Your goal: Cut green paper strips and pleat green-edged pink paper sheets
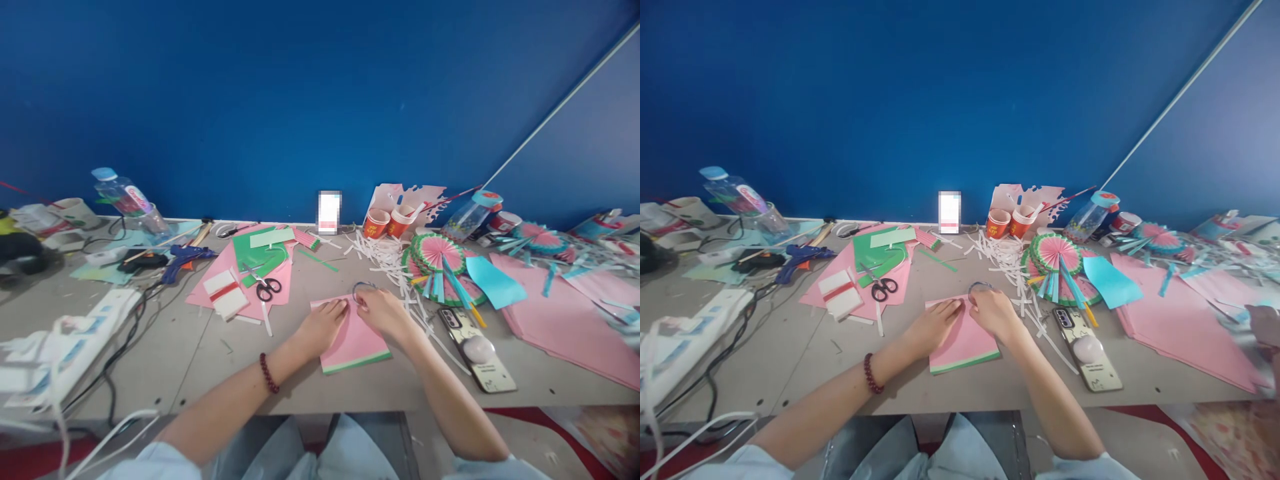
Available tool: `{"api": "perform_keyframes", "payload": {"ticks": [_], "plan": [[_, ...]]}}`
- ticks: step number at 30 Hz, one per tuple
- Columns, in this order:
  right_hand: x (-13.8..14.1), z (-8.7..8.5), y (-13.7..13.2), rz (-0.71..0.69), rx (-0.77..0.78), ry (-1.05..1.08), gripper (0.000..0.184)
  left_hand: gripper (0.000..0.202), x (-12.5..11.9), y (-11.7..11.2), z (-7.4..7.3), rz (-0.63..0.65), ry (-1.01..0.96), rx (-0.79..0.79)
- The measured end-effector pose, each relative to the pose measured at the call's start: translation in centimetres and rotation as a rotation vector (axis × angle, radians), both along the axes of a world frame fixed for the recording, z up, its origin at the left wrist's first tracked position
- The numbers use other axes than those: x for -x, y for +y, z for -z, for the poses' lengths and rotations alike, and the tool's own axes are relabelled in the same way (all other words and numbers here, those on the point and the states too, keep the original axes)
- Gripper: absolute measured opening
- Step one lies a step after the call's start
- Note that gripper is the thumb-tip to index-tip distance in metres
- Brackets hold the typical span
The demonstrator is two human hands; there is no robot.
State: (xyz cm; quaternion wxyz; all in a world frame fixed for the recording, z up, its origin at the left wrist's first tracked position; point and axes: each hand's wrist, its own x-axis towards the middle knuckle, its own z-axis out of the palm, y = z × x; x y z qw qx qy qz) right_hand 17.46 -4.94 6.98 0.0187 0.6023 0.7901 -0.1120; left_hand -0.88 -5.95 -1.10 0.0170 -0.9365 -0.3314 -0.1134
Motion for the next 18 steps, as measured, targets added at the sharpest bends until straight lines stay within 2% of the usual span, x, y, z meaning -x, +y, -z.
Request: {"api": "perform_keyframes", "payload": {"ticks": [7, 12, 18], "plan": [[0.2, -0.1, 0.4, -0.082, -0.15, -0.087, 0.021, 0.048, 0.0, 0.1, -0.3, -0.008, 0.002, 0.025], [0.5, -1.4, 1.3, -0.131, -0.127, -0.193, 0.03, 0.05, 0.0, 0.1, -0.5, 0.027, 0.03, 0.004], [1.4, -2.6, 2.6, -0.058, -0.04, -0.287, 0.024, 0.05, 0.1, 0.2, -0.3, 0.053, 0.048, -0.023]]}}
